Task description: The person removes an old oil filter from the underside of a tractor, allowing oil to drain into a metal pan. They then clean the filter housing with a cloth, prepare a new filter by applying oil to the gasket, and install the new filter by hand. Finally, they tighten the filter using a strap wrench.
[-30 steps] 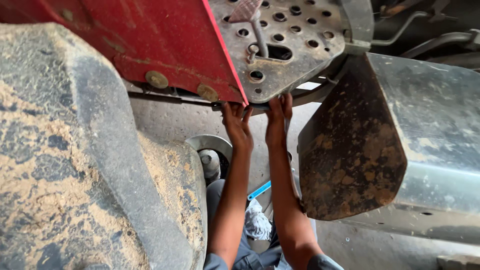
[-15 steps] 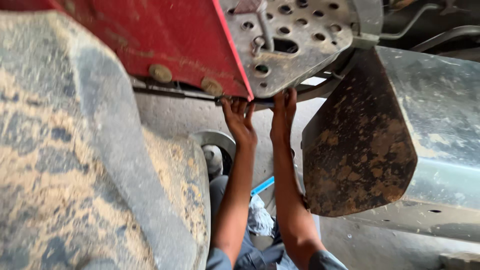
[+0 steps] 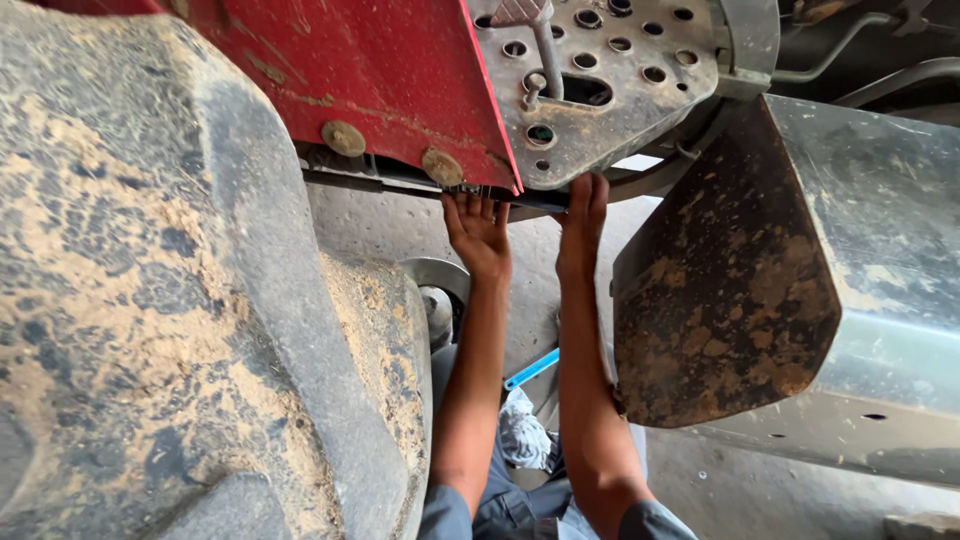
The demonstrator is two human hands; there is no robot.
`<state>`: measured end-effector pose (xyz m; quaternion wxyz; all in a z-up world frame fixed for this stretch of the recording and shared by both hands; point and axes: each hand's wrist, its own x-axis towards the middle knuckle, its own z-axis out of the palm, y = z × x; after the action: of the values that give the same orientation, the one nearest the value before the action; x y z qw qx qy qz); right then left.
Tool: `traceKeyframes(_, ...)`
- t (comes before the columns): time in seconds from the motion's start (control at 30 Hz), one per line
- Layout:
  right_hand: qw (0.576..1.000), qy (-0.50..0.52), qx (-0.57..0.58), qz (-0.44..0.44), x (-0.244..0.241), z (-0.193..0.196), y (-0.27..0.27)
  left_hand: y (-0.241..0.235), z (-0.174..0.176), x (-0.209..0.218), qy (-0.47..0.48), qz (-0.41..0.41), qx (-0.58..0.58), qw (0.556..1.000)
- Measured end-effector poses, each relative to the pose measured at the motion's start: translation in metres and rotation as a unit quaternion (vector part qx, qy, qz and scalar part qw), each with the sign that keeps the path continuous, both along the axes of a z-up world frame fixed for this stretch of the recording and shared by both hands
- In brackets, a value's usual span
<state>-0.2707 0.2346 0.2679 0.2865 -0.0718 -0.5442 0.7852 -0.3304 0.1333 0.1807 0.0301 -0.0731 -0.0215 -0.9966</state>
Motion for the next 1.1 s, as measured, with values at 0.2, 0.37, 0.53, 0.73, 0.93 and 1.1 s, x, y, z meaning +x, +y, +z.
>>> traceKeyframes(0.2, 0.965, 0.217, 0.081, 0.126, 0.015, 0.009, -0.009, -0.006, -0.015, -0.006, -0.015, 0.033, -0.164, 0.986)
traceKeyframes(0.37, 0.998, -0.051, 0.043, -0.015, 0.010, 0.015, -0.003, -0.002, -0.028, -0.010, -0.061, 0.050, -0.271, 0.959)
traceKeyframes(0.53, 0.966, 0.214, 0.038, 0.139, 0.012, 0.004, -0.005, 0.017, -0.036, -0.008, 0.011, 0.218, -0.536, 0.816)
traceKeyframes(0.73, 0.997, 0.011, 0.069, 0.014, 0.002, -0.005, 0.006, 0.011, -0.010, 0.010, 0.110, 0.326, -0.666, 0.662)
traceKeyframes(0.93, 0.965, 0.218, 0.114, 0.091, 0.005, 0.008, -0.007, 0.006, -0.010, 0.010, 0.114, 0.271, -0.672, 0.680)
traceKeyframes(1.1, 0.994, 0.080, 0.071, 0.025, -0.008, -0.004, -0.003, 0.008, -0.016, 0.008, 0.117, 0.295, -0.670, 0.671)
